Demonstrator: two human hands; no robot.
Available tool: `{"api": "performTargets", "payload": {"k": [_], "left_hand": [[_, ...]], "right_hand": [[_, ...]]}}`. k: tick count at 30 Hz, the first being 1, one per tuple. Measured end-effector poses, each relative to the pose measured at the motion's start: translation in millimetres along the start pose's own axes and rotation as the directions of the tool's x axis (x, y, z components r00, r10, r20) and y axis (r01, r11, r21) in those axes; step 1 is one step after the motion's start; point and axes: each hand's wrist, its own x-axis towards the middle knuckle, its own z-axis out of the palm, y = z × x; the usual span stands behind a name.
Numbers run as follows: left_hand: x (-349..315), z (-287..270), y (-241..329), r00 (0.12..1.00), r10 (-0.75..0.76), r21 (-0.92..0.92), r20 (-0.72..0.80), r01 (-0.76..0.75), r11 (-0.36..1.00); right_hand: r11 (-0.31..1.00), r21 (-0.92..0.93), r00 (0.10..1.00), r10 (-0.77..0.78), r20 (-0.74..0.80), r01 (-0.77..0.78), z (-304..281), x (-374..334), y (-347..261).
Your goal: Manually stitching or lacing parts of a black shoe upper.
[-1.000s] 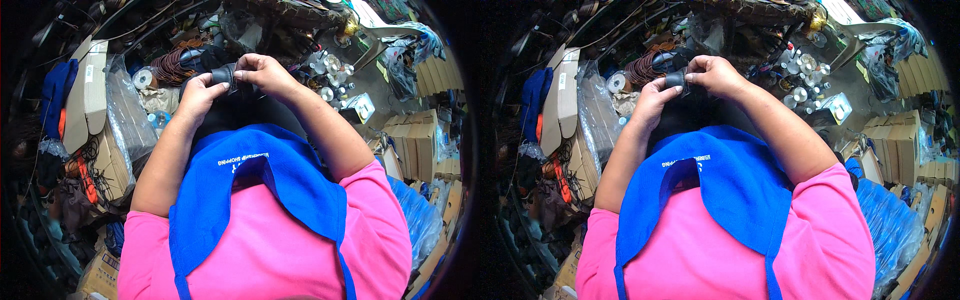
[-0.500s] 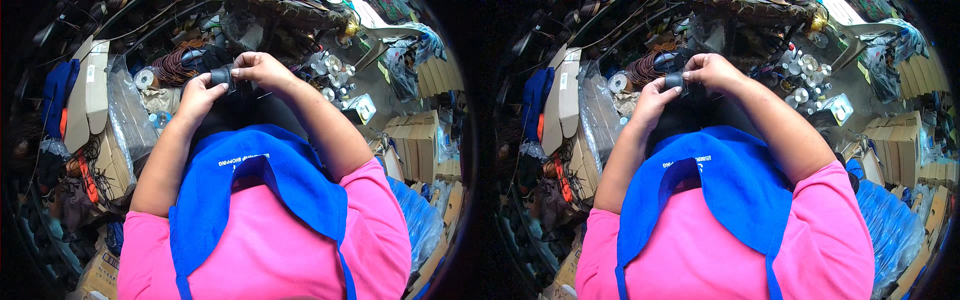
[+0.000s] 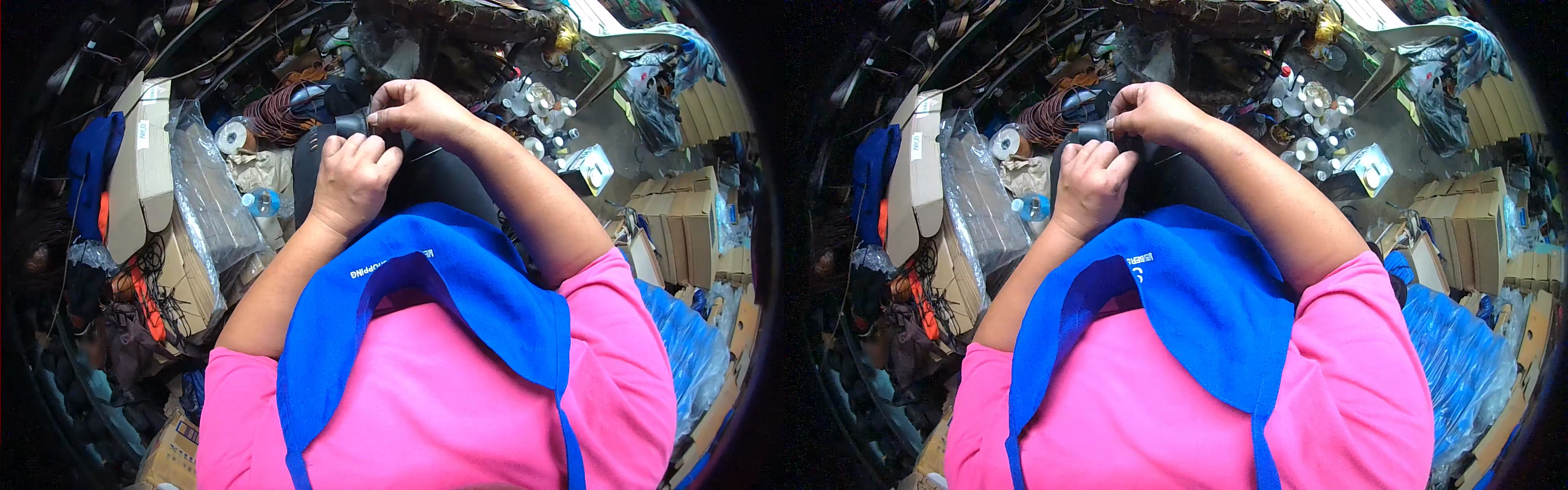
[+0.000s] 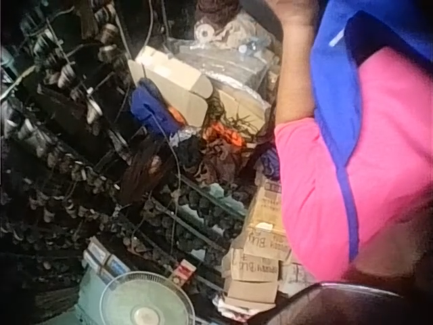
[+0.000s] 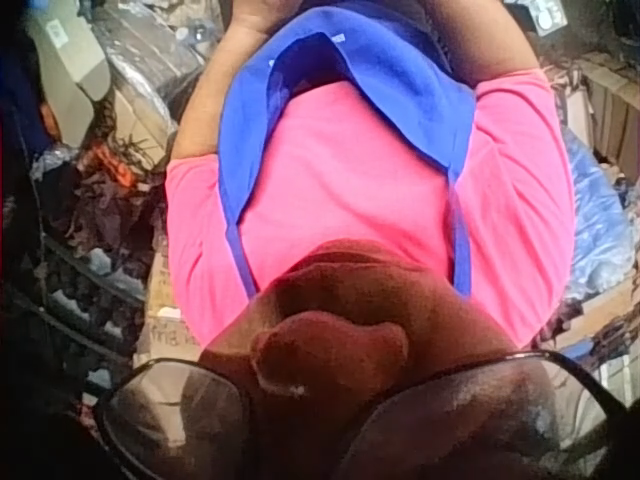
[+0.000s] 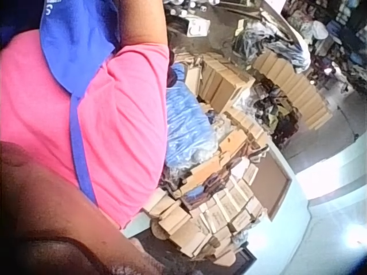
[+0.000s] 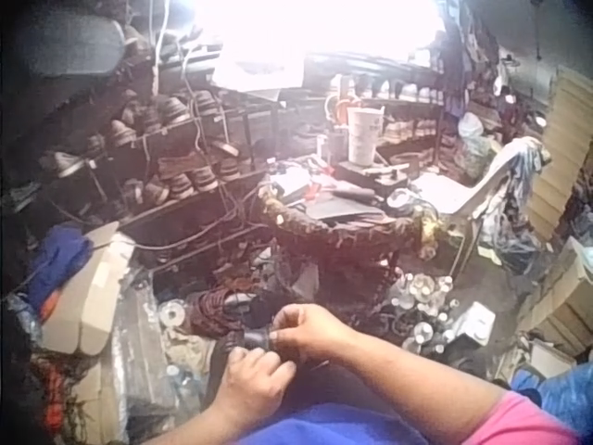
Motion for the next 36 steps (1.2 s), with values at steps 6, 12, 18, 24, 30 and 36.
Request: {"api": "performTargets", "payload": {"k": [6, 12, 18, 24, 30, 36], "left_hand": [[-10.8, 12.2, -0.1, 0.999, 0.015, -0.050, -0.039, -0.017, 0.999], [-29.2, 12.0, -5.9, 0.998, -0.036, -0.250, -0.055, 0.022, 0.968], [-26.5, 7.9, -17.7, 0.783, -0.622, -0.625, -0.029, 0.471, 0.622], [-20.2, 24.4, -32.3, 0.699, -0.630, -0.885, 0.339, 0.465, 0.039], [-18.4, 20.4, -35.4, 0.707, -0.589, -0.882, 0.392, 0.470, -0.023], [-20.4, 19.0, -39.8, 0.724, -0.516, -0.865, 0.458, 0.497, -0.071]], "right_hand": [[0.999, 0.035, 1.000, -0.020, -0.016, 0.021, -1.3, -1.4, 9.6], [0.997, 0.040, 0.998, -0.061, -0.034, 0.062, 0.5, -6.7, 15.3], [0.997, 0.035, 0.997, -0.065, -0.038, 0.066, -1.9, -8.1, 13.1], [0.995, 0.026, 0.995, -0.094, -0.038, 0.095, -2.6, -6.9, 13.0], [0.993, -0.015, 0.989, -0.121, -0.083, 0.120, 1.2, -8.2, 16.2], [0.981, -0.106, 0.975, -0.178, -0.131, 0.165, 9.0, -8.5, 14.9]]}}
